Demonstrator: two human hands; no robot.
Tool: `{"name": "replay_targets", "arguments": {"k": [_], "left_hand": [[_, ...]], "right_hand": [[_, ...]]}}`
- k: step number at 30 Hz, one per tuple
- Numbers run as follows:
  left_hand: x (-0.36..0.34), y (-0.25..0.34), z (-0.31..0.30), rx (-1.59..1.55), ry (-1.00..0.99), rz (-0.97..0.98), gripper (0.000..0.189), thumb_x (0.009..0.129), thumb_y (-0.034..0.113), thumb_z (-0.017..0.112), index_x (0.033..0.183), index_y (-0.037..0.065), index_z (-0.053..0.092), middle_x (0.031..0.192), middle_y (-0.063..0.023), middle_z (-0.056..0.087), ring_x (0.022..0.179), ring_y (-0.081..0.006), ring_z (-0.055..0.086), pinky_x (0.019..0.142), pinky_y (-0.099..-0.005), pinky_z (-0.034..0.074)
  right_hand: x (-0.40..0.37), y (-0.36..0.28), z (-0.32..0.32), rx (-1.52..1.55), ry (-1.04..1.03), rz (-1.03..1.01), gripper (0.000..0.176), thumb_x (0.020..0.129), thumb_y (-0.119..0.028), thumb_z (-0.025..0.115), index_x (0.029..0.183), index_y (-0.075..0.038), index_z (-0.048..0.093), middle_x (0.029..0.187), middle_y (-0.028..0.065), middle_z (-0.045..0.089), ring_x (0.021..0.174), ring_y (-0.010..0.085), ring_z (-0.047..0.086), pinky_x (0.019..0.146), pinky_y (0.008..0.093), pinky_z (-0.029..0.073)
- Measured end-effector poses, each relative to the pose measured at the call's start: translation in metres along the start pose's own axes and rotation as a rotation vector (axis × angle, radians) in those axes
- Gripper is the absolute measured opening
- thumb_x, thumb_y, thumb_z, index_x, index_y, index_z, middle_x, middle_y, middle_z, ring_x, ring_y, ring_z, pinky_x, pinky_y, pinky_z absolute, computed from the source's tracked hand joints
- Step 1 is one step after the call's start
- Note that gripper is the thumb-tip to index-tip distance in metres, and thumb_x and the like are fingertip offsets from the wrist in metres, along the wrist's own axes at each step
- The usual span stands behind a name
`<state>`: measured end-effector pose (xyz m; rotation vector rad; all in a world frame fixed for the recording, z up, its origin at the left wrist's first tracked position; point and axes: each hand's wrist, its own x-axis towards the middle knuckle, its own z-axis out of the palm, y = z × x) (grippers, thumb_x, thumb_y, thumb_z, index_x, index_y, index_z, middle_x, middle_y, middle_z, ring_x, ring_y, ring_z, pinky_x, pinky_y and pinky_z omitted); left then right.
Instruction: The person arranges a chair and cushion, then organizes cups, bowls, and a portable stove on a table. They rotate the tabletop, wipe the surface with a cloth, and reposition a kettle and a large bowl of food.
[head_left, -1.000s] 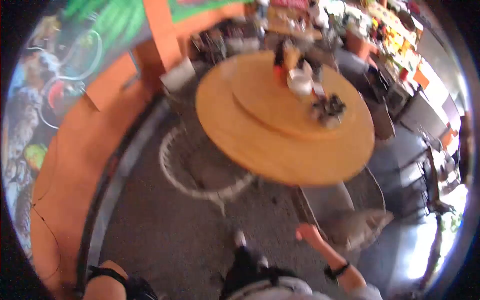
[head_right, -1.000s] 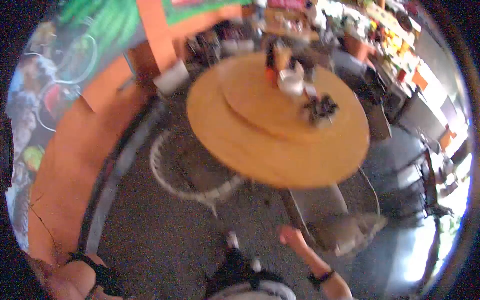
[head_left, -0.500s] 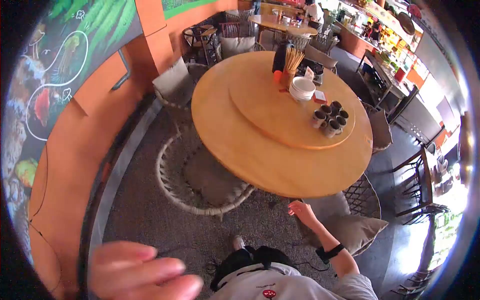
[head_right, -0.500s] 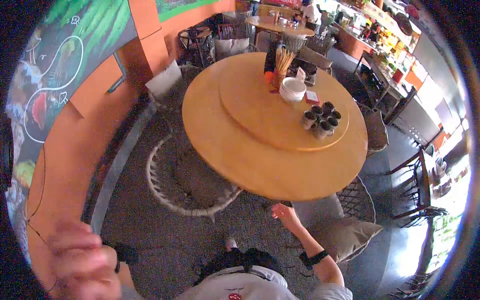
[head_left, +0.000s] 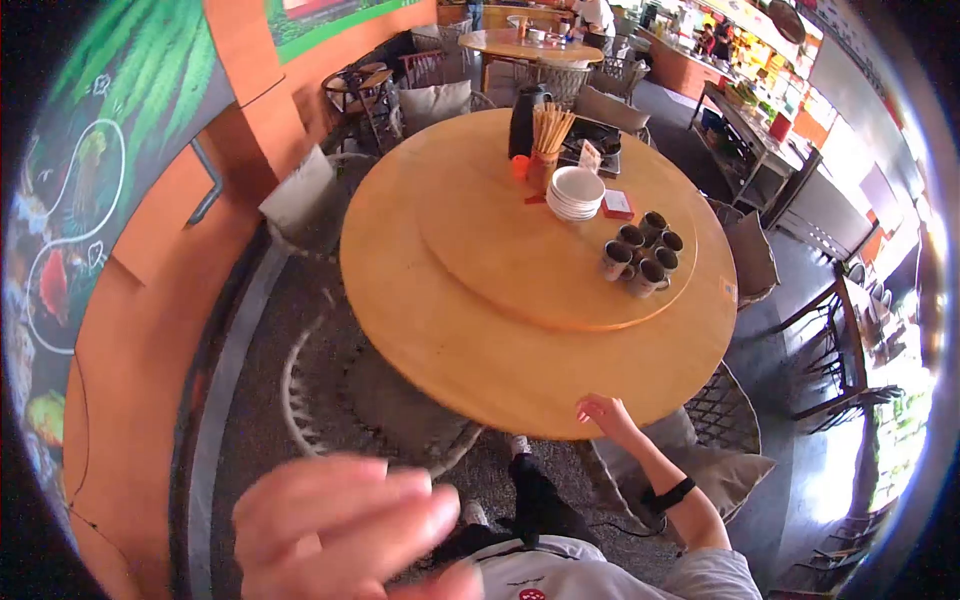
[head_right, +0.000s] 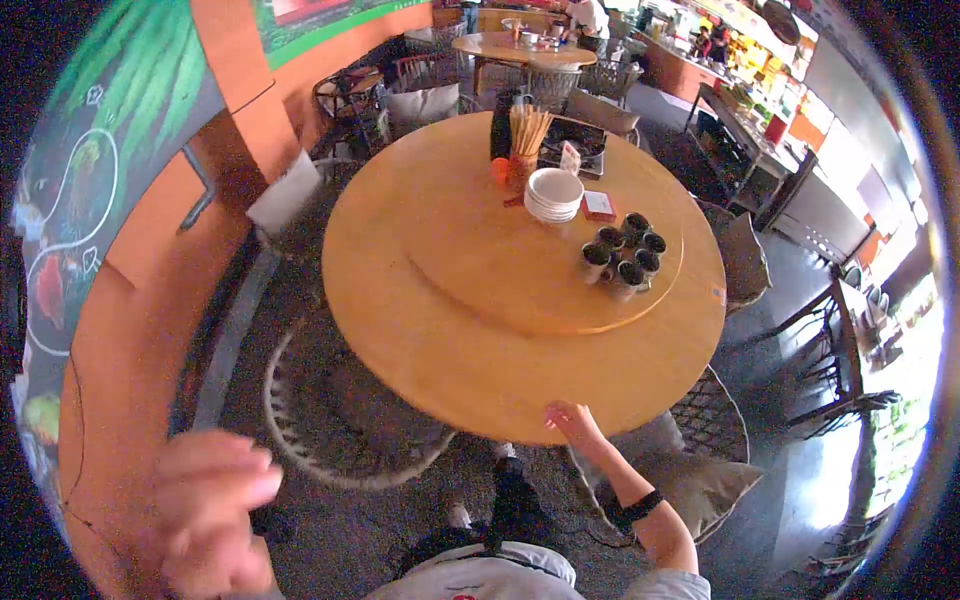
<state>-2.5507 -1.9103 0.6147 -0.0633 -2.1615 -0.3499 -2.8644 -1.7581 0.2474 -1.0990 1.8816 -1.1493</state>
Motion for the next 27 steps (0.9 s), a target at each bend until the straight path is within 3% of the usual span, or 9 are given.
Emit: {"name": "replay_targets", "arguments": {"k": [2,4,6,8,10,16,21,24,27], "left_hand": [[0.019,-0.032,0.043,0.027,0.060,-0.092,0.031,0.064,-0.001,0.063,0.095,0.006,0.059,0.083,-0.0034,0.061,0.071,-0.0194,0.059,0.062,-0.0284,0.048],[0.032,-0.070,0.082,-0.075,-0.082,-0.183,0.027,0.068,-0.005,0.061,0.094,0.003,0.057,0.081,-0.0071,0.060,0.068,-0.0191,0.059,0.062,-0.0266,0.047],[0.030,-0.096,0.134,-0.255,-0.175,-0.486,0.019,0.077,-0.002,0.055,0.095,0.002,0.057,0.080,-0.0065,0.058,0.069,-0.0149,0.058,0.060,-0.0241,0.045],[0.029,-0.119,0.185,-0.599,-0.291,-0.895,0.016,0.085,0.006,0.049,0.099,0.000,0.053,0.076,-0.0054,0.056,0.067,-0.0107,0.055,0.068,-0.0256,0.045],[0.018,-0.147,0.243,-0.820,-0.272,-1.012,0.016,0.086,0.006,0.047,0.101,0.001,0.052,0.076,-0.0010,0.051,0.067,-0.0084,0.052,0.070,-0.0240,0.044],[-0.011,-0.186,0.347,-0.789,-0.400,-1.011,0.017,0.086,0.006,0.048,0.102,0.004,0.052,0.081,0.0004,0.049,0.074,-0.0081,0.051,0.071,-0.0221,0.044],[-0.041,-0.211,0.380,-0.910,-0.417,-1.213,0.015,0.086,0.010,0.049,0.098,0.004,0.054,0.081,-0.0019,0.054,0.072,-0.0089,0.053,0.069,-0.0224,0.044],[-0.062,-0.225,0.394,-1.003,-0.393,-1.262,0.013,0.086,0.009,0.049,0.095,0.002,0.054,0.077,-0.0030,0.055,0.068,-0.0089,0.055,0.064,-0.0217,0.046],[-0.081,-0.230,0.411,-1.061,-0.460,-1.358,0.014,0.086,0.012,0.048,0.095,0.003,0.055,0.078,-0.0030,0.056,0.070,-0.0094,0.055,0.067,-0.0222,0.046]], "right_hand": [[0.029,0.018,-0.017,0.022,0.024,0.044,0.015,0.084,-0.007,0.047,0.087,0.003,0.058,0.069,0.0076,0.060,0.065,0.0150,0.060,0.061,0.0271,0.049],[0.055,0.039,-0.032,0.153,0.041,0.060,0.016,0.085,-0.008,0.046,0.088,0.003,0.058,0.068,0.0067,0.060,0.063,0.0141,0.059,0.060,0.0262,0.049],[0.080,0.054,-0.052,0.217,0.075,0.064,0.017,0.086,-0.008,0.045,0.088,0.003,0.058,0.067,0.0058,0.060,0.061,0.0129,0.059,0.057,0.0250,0.049],[0.093,0.064,-0.069,0.217,0.119,0.103,0.017,0.086,-0.010,0.045,0.087,0.002,0.058,0.066,0.0048,0.060,0.057,0.0114,0.058,0.052,0.0235,0.048],[0.109,0.068,-0.089,0.200,0.169,0.188,0.017,0.085,-0.012,0.047,0.082,0.000,0.058,0.063,0.0045,0.059,0.052,0.0100,0.055,0.046,0.0231,0.045],[0.159,0.080,-0.123,0.310,0.399,0.241,0.016,0.083,-0.012,0.048,0.079,0.000,0.057,0.061,0.0055,0.058,0.052,0.0097,0.055,0.045,0.0229,0.044],[0.204,0.106,-0.137,0.184,0.543,0.261,0.014,0.081,-0.010,0.053,0.087,0.000,0.057,0.062,0.0045,0.058,0.053,0.0098,0.054,0.046,0.0240,0.044],[0.213,0.080,-0.143,0.072,0.655,0.202,0.018,0.078,-0.007,0.050,0.095,-0.004,0.055,0.059,0.0089,0.055,0.051,0.0186,0.054,0.048,0.0319,0.042],[0.231,0.084,-0.151,-0.226,0.648,0.256,0.033,0.078,-0.011,0.051,0.110,-0.005,0.047,0.063,0.0156,0.057,0.057,0.0301,0.057,0.055,0.0387,0.045]]}}
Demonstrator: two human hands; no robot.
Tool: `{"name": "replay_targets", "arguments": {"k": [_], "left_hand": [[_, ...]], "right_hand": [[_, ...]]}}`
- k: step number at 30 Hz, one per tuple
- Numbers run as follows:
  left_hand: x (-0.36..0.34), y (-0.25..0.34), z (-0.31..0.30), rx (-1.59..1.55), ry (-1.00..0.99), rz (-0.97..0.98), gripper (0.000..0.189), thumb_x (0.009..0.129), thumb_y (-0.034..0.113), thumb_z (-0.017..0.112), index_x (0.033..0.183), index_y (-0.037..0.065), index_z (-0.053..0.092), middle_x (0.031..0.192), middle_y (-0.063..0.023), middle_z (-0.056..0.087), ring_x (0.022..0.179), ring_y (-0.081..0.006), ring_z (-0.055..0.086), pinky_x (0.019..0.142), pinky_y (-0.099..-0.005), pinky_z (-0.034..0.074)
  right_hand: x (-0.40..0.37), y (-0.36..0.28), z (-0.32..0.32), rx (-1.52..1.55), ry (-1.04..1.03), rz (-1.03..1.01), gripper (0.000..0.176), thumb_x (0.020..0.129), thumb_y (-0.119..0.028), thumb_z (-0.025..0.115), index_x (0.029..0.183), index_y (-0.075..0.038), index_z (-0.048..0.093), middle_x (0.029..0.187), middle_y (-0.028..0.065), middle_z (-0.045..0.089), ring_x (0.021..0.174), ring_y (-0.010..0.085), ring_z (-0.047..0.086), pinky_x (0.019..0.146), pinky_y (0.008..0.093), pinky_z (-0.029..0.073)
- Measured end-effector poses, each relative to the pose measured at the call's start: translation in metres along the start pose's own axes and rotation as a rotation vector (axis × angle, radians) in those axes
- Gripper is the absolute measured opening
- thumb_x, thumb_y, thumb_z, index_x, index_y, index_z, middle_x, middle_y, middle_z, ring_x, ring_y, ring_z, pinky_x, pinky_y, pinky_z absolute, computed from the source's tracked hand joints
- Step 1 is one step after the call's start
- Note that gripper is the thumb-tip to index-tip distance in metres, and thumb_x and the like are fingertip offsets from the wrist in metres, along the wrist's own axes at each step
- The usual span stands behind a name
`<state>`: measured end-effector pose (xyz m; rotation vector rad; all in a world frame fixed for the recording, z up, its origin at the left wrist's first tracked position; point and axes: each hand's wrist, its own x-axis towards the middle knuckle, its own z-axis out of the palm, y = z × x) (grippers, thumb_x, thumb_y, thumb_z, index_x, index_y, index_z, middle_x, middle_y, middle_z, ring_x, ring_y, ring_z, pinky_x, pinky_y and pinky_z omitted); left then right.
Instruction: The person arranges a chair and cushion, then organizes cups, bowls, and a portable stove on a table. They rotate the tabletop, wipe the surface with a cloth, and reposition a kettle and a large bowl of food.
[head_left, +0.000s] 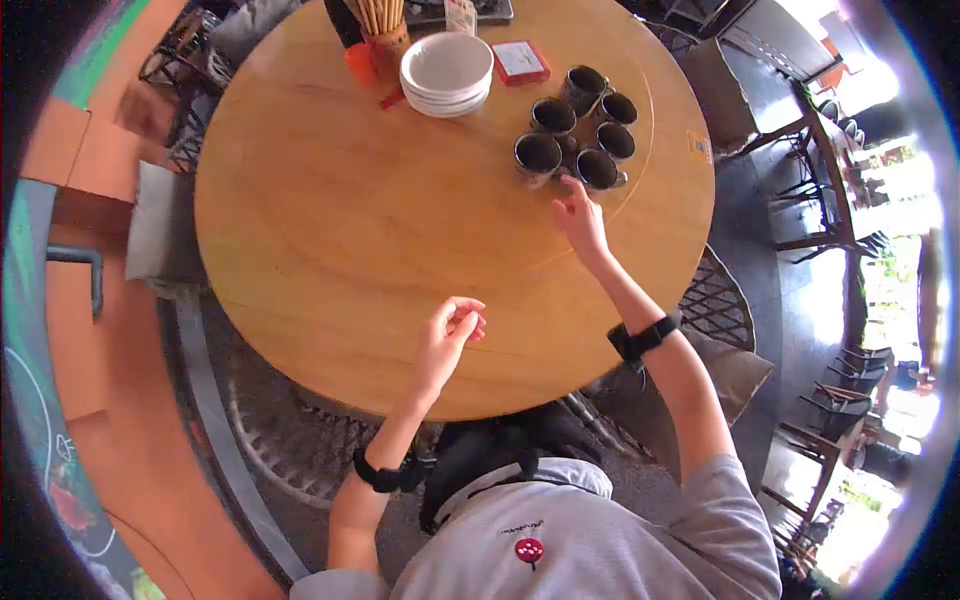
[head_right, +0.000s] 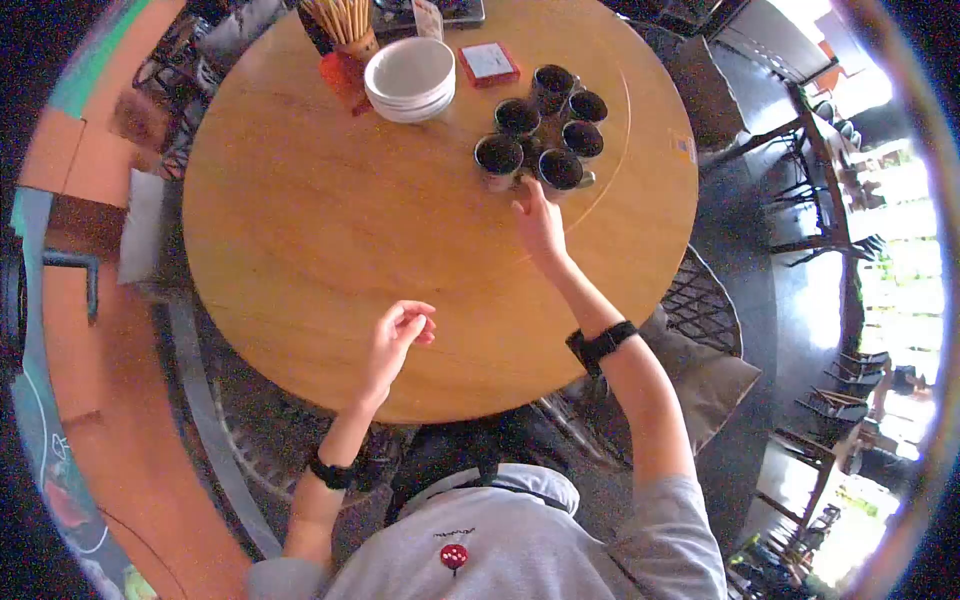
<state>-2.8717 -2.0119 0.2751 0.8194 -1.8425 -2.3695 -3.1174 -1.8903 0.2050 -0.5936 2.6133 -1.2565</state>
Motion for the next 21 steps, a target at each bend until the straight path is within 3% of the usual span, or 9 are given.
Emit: {"name": "replay_targets", "arguments": {"k": [3,4,7,10,13,15,16,19,21], "left_hand": [[0.008,-0.007,0.003,-0.035,-0.023,-0.094,0.014,0.087,0.012,0.046,0.095,0.003,0.055,0.079,-0.0025,0.056,0.072,-0.0096,0.055,0.068,-0.0226,0.046],[0.011,-0.007,0.004,-0.027,-0.027,-0.110,0.014,0.087,0.012,0.046,0.095,0.003,0.055,0.079,-0.0026,0.056,0.072,-0.0095,0.055,0.069,-0.0226,0.046],[0.024,-0.010,0.002,-0.039,-0.002,-0.122,0.013,0.087,0.012,0.048,0.093,0.002,0.055,0.078,-0.0037,0.056,0.069,-0.0096,0.055,0.066,-0.0223,0.047],[0.040,-0.005,0.001,-0.028,0.035,-0.124,0.014,0.087,0.012,0.047,0.093,0.002,0.055,0.077,-0.0037,0.056,0.070,-0.0097,0.056,0.066,-0.0226,0.048],[0.070,0.004,0.005,-0.038,0.043,-0.134,0.014,0.087,0.012,0.047,0.092,0.001,0.055,0.076,-0.0033,0.056,0.070,-0.0094,0.055,0.066,-0.0226,0.048],[0.097,0.007,0.011,-0.047,0.053,-0.141,0.013,0.087,0.012,0.048,0.090,0.001,0.055,0.074,-0.0028,0.056,0.068,-0.0092,0.055,0.067,-0.0224,0.047],[0.110,0.005,0.013,-0.044,0.070,-0.112,0.013,0.087,0.013,0.048,0.093,0.002,0.054,0.077,-0.0030,0.055,0.070,-0.0095,0.055,0.067,-0.0229,0.047],[0.143,-0.008,0.021,-0.060,0.142,-0.042,0.018,0.085,0.015,0.052,0.100,0.005,0.050,0.084,-0.0038,0.053,0.074,-0.0104,0.054,0.067,-0.0241,0.046],[0.159,-0.012,0.026,-0.104,0.230,0.004,0.025,0.083,0.017,0.055,0.104,0.006,0.046,0.090,-0.0043,0.051,0.075,-0.0106,0.052,0.066,-0.0246,0.046]], "right_hand": [[0.022,0.011,0.009,-0.259,0.033,-0.036,0.048,0.077,-0.013,0.055,0.120,-0.003,0.037,0.060,0.0128,0.055,0.055,0.0245,0.056,0.052,0.0346,0.045],[0.027,0.012,0.011,-0.333,0.022,0.021,0.050,0.075,-0.014,0.056,0.120,-0.003,0.036,0.064,0.0162,0.057,0.062,0.0315,0.057,0.057,0.0387,0.046],[0.039,0.014,0.015,-0.408,0.055,-0.002,0.039,0.076,-0.019,0.054,0.109,-0.001,0.042,0.068,0.0234,0.058,0.065,0.0376,0.058,0.059,0.0440,0.048],[0.046,0.018,0.015,-0.420,0.007,-0.019,0.026,0.076,-0.020,0.055,0.094,-0.003,0.045,0.064,0.0211,0.058,0.060,0.0372,0.057,0.055,0.0437,0.048],[0.038,0.017,0.027,-0.400,-0.012,-0.057,0.021,0.076,-0.021,0.055,0.084,-0.005,0.044,0.061,0.0195,0.057,0.058,0.0361,0.057,0.052,0.0441,0.046],[0.028,-0.004,0.030,-0.297,-0.087,-0.040,0.020,0.078,-0.022,0.054,0.085,-0.006,0.045,0.060,0.0182,0.057,0.058,0.0354,0.057,0.050,0.0436,0.045],[0.025,-0.010,0.037,-0.280,-0.109,0.004,0.020,0.075,-0.023,0.059,0.084,-0.007,0.052,0.062,0.0148,0.057,0.061,0.0321,0.058,0.053,0.0399,0.045],[0.019,-0.015,0.046,0.001,-0.245,-0.138,0.011,0.078,-0.014,0.056,0.084,-0.006,0.054,0.063,0.0135,0.056,0.056,0.0275,0.057,0.051,0.0338,0.044],[0.022,-0.027,0.037,0.081,-0.153,-0.133,0.009,0.076,-0.010,0.056,0.083,-0.005,0.056,0.062,0.0129,0.055,0.054,0.0250,0.056,0.051,0.0325,0.044]]}}
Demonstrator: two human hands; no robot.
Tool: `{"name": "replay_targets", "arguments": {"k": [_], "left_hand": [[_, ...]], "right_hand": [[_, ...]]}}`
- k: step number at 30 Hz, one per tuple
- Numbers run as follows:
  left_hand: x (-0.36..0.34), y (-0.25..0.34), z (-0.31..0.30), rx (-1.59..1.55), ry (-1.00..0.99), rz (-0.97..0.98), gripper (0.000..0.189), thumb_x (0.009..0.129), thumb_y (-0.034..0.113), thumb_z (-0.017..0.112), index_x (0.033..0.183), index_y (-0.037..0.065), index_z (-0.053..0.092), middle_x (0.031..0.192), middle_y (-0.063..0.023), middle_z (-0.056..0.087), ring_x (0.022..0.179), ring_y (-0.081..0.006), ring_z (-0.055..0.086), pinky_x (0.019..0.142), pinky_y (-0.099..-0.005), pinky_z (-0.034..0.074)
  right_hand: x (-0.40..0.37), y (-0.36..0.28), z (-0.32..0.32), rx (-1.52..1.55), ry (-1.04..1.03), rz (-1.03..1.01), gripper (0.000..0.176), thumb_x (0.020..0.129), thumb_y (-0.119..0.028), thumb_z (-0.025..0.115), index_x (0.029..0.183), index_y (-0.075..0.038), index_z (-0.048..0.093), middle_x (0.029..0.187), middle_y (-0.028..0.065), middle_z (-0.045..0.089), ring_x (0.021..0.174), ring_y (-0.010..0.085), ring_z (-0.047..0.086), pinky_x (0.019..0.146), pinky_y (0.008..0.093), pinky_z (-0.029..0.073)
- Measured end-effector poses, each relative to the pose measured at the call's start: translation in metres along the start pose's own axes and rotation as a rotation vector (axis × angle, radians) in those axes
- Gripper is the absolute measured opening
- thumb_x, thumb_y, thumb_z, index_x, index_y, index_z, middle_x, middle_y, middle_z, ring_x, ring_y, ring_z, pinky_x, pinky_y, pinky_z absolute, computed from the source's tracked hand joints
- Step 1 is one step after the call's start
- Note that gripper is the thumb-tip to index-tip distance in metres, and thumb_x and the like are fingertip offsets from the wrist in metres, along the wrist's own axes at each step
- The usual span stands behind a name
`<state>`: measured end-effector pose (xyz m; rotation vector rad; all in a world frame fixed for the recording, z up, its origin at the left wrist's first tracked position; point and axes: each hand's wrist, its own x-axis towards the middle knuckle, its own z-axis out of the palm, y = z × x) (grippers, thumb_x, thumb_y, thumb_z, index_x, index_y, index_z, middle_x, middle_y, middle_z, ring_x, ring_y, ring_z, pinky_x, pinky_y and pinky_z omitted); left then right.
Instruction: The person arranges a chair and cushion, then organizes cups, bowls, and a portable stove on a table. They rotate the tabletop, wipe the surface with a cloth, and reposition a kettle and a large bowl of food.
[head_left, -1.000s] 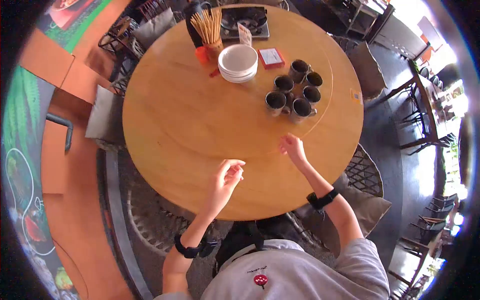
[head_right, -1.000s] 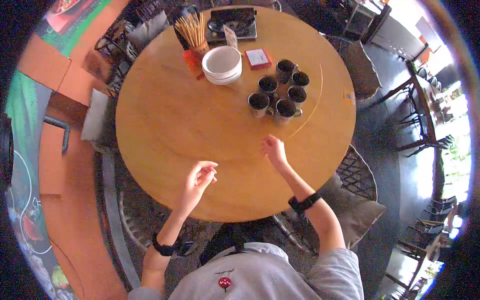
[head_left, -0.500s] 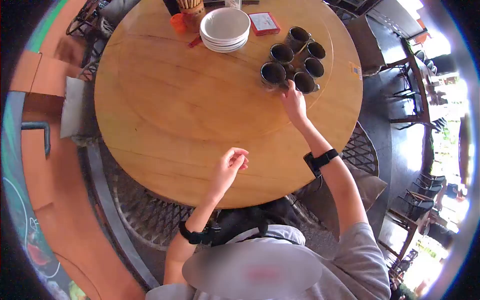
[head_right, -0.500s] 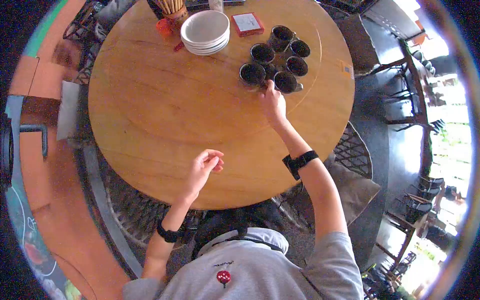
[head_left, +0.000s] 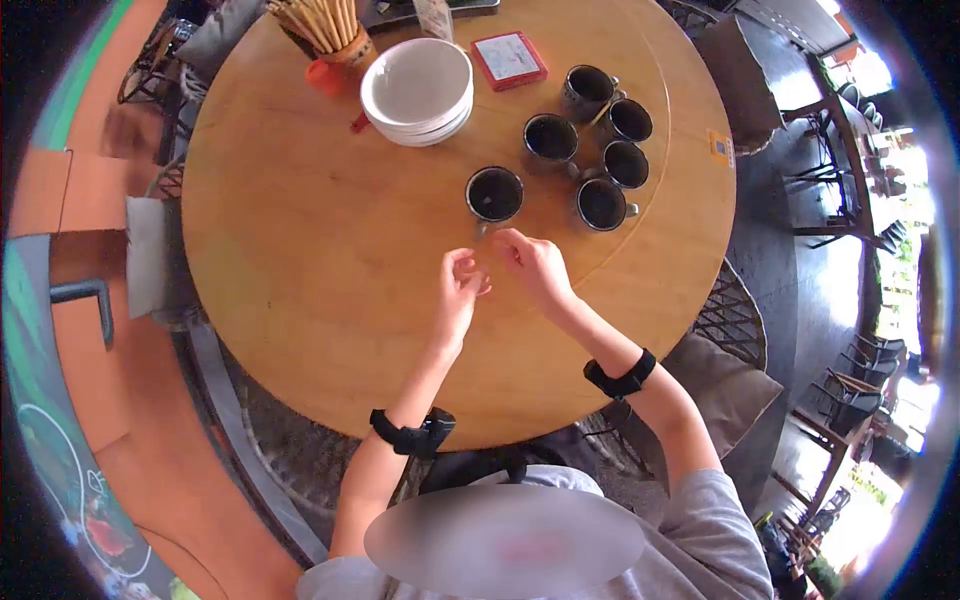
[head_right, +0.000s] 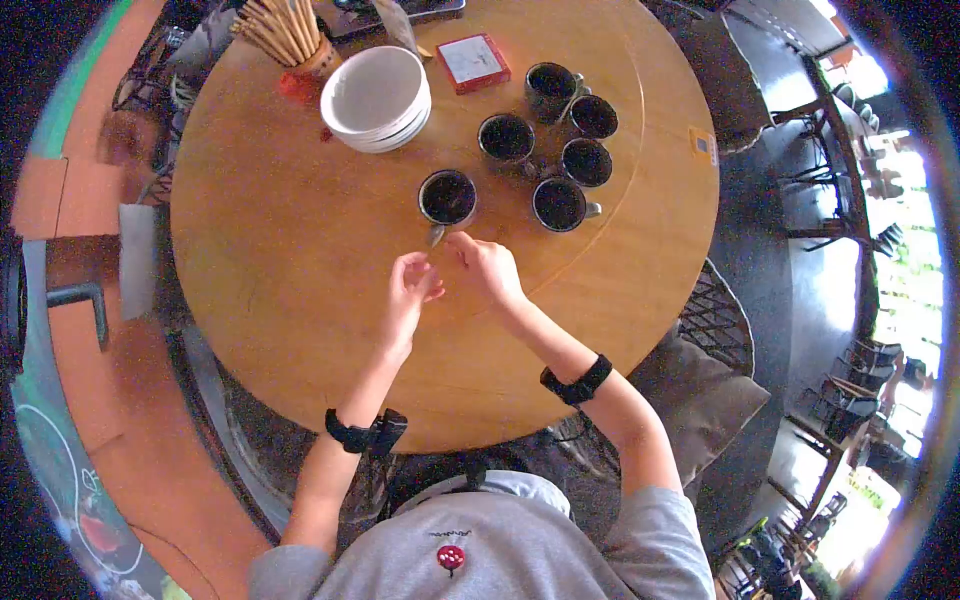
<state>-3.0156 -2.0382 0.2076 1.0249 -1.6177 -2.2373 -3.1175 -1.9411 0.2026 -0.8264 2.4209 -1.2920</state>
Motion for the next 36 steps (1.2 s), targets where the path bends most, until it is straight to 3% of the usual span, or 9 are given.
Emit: {"name": "replay_targets", "arguments": {"k": [3,6,12,17,21,25,29,33,36], "left_hand": [[0.018,-0.004,0.003,0.301,0.058,0.117,0.037,0.080,0.020,0.060,0.107,0.006,0.040,0.098,-0.0056,0.046,0.076,-0.0105,0.050,0.067,-0.0257,0.046],[0.031,0.002,0.007,0.234,0.063,0.070,0.038,0.078,0.019,0.062,0.104,0.002,0.040,0.098,-0.0079,0.040,0.073,-0.0120,0.048,0.063,-0.0257,0.046],[0.043,-0.007,-0.004,0.562,0.121,0.319,0.035,0.076,0.018,0.063,0.100,0.003,0.042,0.097,-0.0064,0.043,0.070,-0.0109,0.045,0.065,-0.0282,0.043],[0.001,0.002,-0.033,0.288,0.070,0.134,0.030,0.077,0.012,0.062,0.100,0.005,0.043,0.093,-0.0036,0.045,0.068,-0.0091,0.047,0.058,-0.0246,0.044],[-0.038,-0.004,-0.066,0.236,0.061,0.080,0.025,0.078,0.012,0.061,0.097,0.006,0.045,0.093,-0.0031,0.047,0.069,-0.0080,0.049,0.056,-0.0226,0.045],[-0.061,0.007,-0.091,0.195,0.076,0.052,0.019,0.080,0.013,0.058,0.093,0.006,0.047,0.090,-0.0027,0.049,0.068,-0.0077,0.050,0.057,-0.0228,0.046],[-0.068,0.014,-0.109,0.139,0.088,0.088,0.014,0.081,0.014,0.057,0.090,0.006,0.050,0.088,-0.0026,0.051,0.070,-0.0079,0.053,0.058,-0.0229,0.046],[-0.071,0.016,-0.115,0.078,0.073,0.062,0.014,0.082,0.016,0.056,0.091,0.007,0.050,0.087,-0.0025,0.053,0.074,-0.0097,0.056,0.059,-0.0220,0.046],[-0.078,0.029,-0.115,0.075,0.047,0.051,0.018,0.081,0.019,0.058,0.090,0.006,0.050,0.089,-0.0036,0.053,0.075,-0.0105,0.056,0.058,-0.0224,0.047]], "right_hand": [[0.015,-0.009,-0.030,-0.066,0.164,-0.029,0.008,0.071,-0.006,0.057,0.079,-0.005,0.056,0.064,0.0101,0.055,0.057,0.0236,0.054,0.053,0.0327,0.044],[0.040,0.005,-0.062,-0.309,0.388,-0.186,0.007,0.067,-0.005,0.059,0.074,-0.006,0.055,0.069,0.0076,0.054,0.068,0.0245,0.053,0.059,0.0336,0.043],[0.060,0.006,-0.092,-0.309,0.333,-0.111,0.004,0.073,-0.007,0.058,0.075,-0.004,0.056,0.072,0.0070,0.055,0.070,0.0235,0.051,0.062,0.0326,0.044],[0.020,0.020,-0.081,-0.164,0.164,-0.063,0.005,0.075,-0.006,0.058,0.079,-0.003,0.057,0.072,0.0101,0.055,0.069,0.0236,0.052,0.061,0.0318,0.044],[-0.062,-0.016,-0.079,-0.055,0.142,0.046,0.007,0.075,-0.005,0.058,0.080,0.000,0.057,0.072,0.0121,0.056,0.064,0.0253,0.053,0.060,0.0312,0.043],[-0.150,-0.073,-0.123,-0.020,0.010,0.228,0.012,0.077,-0.010,0.061,0.083,0.000,0.060,0.074,0.0106,0.058,0.067,0.0179,0.056,0.061,0.0266,0.043],[-0.194,-0.144,-0.190,0.224,-0.020,0.600,0.014,0.082,-0.008,0.054,0.085,0.004,0.060,0.080,0.0070,0.061,0.075,0.0127,0.058,0.067,0.0228,0.046],[-0.184,-0.213,-0.251,0.061,-0.178,0.534,0.016,0.082,-0.010,0.053,0.087,0.004,0.059,0.078,0.0091,0.061,0.074,0.0142,0.059,0.066,0.0246,0.047],[-0.143,-0.264,-0.267,-0.081,-0.219,0.424,0.027,0.081,-0.020,0.048,0.076,0.003,0.060,0.069,0.0099,0.059,0.063,0.0152,0.057,0.058,0.0260,0.044]]}}
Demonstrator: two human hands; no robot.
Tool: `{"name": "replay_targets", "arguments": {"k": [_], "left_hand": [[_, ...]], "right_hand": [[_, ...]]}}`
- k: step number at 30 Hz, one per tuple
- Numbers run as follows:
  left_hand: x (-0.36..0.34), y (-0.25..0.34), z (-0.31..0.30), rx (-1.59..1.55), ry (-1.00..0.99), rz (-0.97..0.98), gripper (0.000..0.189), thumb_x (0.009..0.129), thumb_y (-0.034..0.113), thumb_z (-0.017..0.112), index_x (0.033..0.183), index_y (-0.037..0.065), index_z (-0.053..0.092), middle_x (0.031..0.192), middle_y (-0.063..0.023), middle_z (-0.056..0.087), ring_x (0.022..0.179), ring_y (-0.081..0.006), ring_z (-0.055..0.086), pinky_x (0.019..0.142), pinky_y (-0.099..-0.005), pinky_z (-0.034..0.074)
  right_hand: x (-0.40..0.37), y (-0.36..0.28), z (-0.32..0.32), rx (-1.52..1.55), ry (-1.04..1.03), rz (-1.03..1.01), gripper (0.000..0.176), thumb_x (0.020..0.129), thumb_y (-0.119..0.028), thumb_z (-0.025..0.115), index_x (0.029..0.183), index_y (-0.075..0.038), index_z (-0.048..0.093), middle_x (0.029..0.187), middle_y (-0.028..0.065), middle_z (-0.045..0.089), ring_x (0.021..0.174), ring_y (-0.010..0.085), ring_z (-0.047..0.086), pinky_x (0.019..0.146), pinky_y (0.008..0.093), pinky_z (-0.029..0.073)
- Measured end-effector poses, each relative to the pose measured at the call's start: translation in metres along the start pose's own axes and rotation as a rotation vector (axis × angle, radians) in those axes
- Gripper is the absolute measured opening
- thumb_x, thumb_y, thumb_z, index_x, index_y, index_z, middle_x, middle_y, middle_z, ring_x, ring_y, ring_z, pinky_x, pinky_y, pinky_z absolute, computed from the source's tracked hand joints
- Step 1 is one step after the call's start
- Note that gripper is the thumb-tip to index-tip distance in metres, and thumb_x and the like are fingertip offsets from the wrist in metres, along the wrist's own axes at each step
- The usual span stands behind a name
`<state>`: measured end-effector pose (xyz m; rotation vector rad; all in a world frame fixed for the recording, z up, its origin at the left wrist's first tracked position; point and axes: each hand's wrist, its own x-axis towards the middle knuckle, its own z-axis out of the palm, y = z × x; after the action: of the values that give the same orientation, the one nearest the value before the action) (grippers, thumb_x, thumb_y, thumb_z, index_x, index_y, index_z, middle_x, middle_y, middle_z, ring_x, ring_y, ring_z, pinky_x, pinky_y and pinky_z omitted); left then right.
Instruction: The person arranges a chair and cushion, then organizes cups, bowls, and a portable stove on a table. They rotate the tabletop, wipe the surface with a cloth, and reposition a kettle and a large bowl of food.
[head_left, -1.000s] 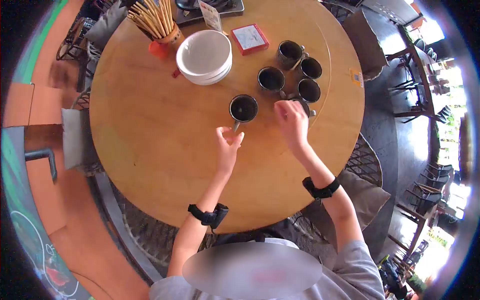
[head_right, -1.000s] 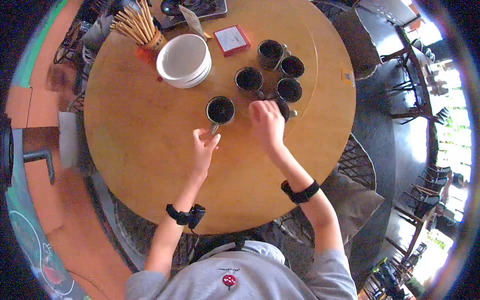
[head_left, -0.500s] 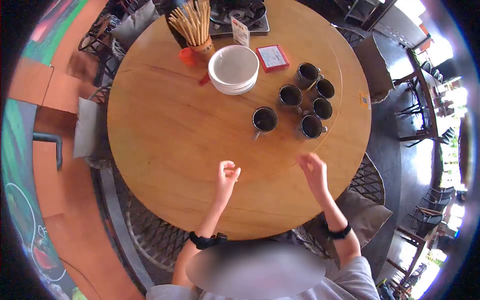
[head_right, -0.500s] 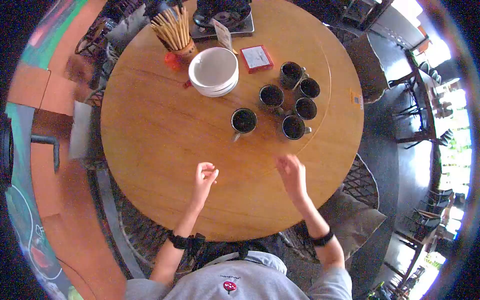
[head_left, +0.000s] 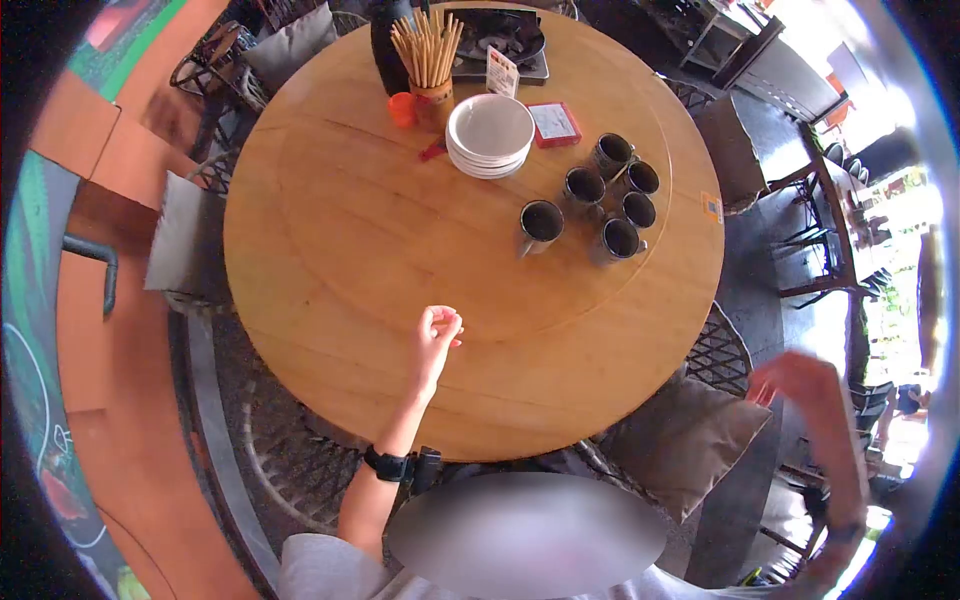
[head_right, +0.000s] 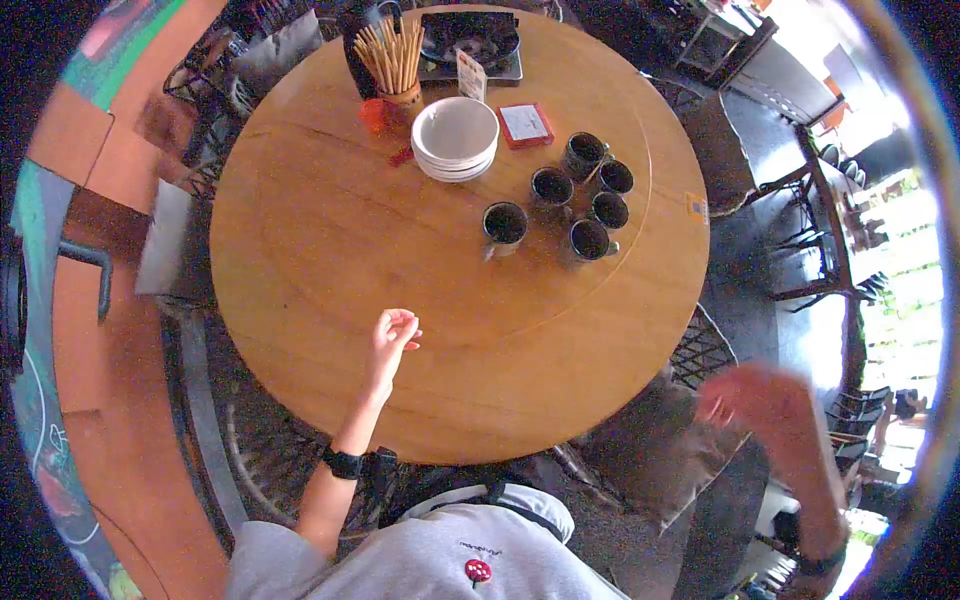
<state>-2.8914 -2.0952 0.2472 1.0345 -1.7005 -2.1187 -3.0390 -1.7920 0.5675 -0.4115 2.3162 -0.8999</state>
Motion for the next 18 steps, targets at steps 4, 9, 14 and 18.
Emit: {"name": "replay_targets", "arguments": {"k": [4,9,14,18], "left_hand": [[-0.013,0.021,-0.013,-0.023,0.016,0.006,0.015,0.082,0.018,0.057,0.092,0.007,0.051,0.089,-0.0036,0.055,0.077,-0.0111,0.057,0.062,-0.0224,0.047],[-0.052,0.076,-0.054,-0.018,0.027,-0.012,0.019,0.083,0.021,0.055,0.096,0.007,0.052,0.093,-0.0056,0.057,0.079,-0.0126,0.057,0.065,-0.0238,0.048],[-0.075,0.145,-0.096,0.103,0.084,-0.045,0.016,0.085,0.019,0.053,0.094,0.006,0.052,0.089,-0.0066,0.058,0.078,-0.0135,0.056,0.065,-0.0247,0.045],[-0.041,0.174,-0.098,0.227,0.135,0.008,0.015,0.086,0.020,0.050,0.093,0.006,0.051,0.087,-0.0049,0.057,0.077,-0.0115,0.056,0.064,-0.0239,0.045]], "right_hand": [[0.067,-0.066,-0.008,0.041,-0.078,-0.070,0.022,0.082,-0.017,0.047,0.084,0.001,0.058,0.073,0.0092,0.058,0.063,0.0124,0.056,0.056,0.0237,0.043],[0.221,-0.051,0.033,0.333,-0.432,-0.233,0.029,0.087,-0.021,0.044,0.105,0.002,0.050,0.091,0.0155,0.054,0.083,0.0205,0.057,0.078,0.0293,0.047],[0.370,-0.022,0.108,0.636,-0.505,0.247,0.058,0.082,-0.030,0.055,0.127,-0.003,0.029,0.131,0.0257,0.018,0.117,0.0343,0.033,0.086,0.0441,0.043],[0.417,-0.011,0.163,0.732,-0.370,0.291,0.079,0.077,-0.042,0.059,0.133,-0.010,0.014,0.139,0.0157,0.000,0.123,0.0379,0.019,0.086,0.0530,0.040]]}}
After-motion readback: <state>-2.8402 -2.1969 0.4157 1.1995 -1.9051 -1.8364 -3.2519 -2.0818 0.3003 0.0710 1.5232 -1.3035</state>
